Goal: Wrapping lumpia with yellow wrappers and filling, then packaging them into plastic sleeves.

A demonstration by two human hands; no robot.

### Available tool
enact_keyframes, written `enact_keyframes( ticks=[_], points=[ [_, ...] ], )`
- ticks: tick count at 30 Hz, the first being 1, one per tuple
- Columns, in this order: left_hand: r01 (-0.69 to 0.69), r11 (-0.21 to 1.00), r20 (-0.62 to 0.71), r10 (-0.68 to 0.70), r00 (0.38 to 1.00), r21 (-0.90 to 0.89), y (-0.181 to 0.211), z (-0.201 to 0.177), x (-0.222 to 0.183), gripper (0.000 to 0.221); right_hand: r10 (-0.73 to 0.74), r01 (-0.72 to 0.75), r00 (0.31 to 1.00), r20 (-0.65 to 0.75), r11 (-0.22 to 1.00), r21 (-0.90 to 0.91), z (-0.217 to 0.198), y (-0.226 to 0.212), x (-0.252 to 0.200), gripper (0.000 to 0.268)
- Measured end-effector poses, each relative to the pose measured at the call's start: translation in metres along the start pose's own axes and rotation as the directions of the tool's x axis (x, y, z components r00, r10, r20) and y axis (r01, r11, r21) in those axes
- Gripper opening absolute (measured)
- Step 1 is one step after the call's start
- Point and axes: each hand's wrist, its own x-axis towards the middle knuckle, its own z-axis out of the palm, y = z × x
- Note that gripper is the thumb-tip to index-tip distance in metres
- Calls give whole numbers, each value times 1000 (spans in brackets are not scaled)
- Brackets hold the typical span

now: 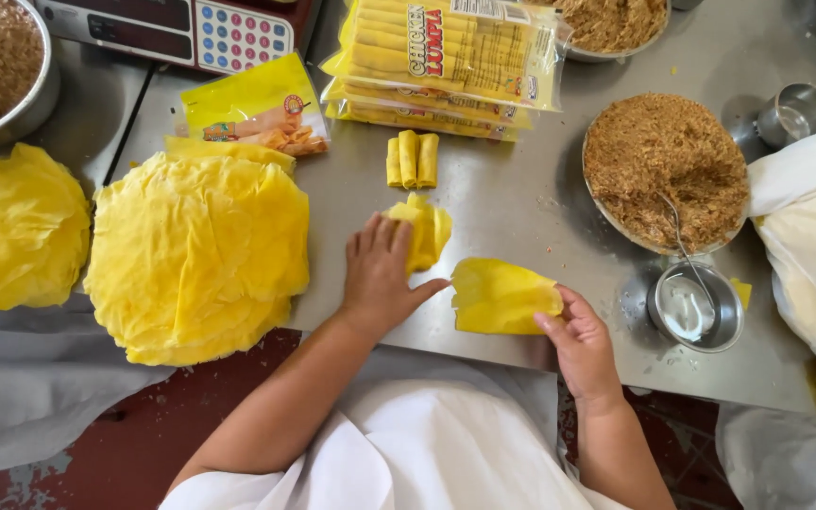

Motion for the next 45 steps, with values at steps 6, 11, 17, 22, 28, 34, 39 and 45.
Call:
enact_keyframes(
  ticks=[6,11,17,22,28,34,39,45],
  points=[
    [-194,980,-49,192,980,-39,-27,16,-2,42,8,7,999,47,952,-307,-21,-5,-3,39],
    [-241,958,-450,285,846,153,-46,-120,3,41,99,-97,995,12,986,-133,-31,-15,-2,44],
    [99,873,-282,46,958,477,-61,-206,3,40,244,-223,962,124,962,-160,18,-53,12,46],
    [274,896,-162,-230,960,350,-69,-187,-8,75,178,-215,973,149,934,285,32,-86,13,38],
    [140,962,-414,-31,910,236,-53,-187,-9,55,153,-120,988,-5,752,-648,38,-90,4,57],
    [-277,960,-390,238,890,-48,-8,-110,-15,10,-500,609,742,447,223,-761,12,-31,-23,38],
    [-495,785,-107,493,863,-374,28,-17,-21,13,-408,756,637,654,168,-632,21,-12,-53,41],
    [-425,882,-3,433,901,-204,13,30,-7,26,-517,705,635,574,84,-704,-34,-22,-42,34]
  ],
)
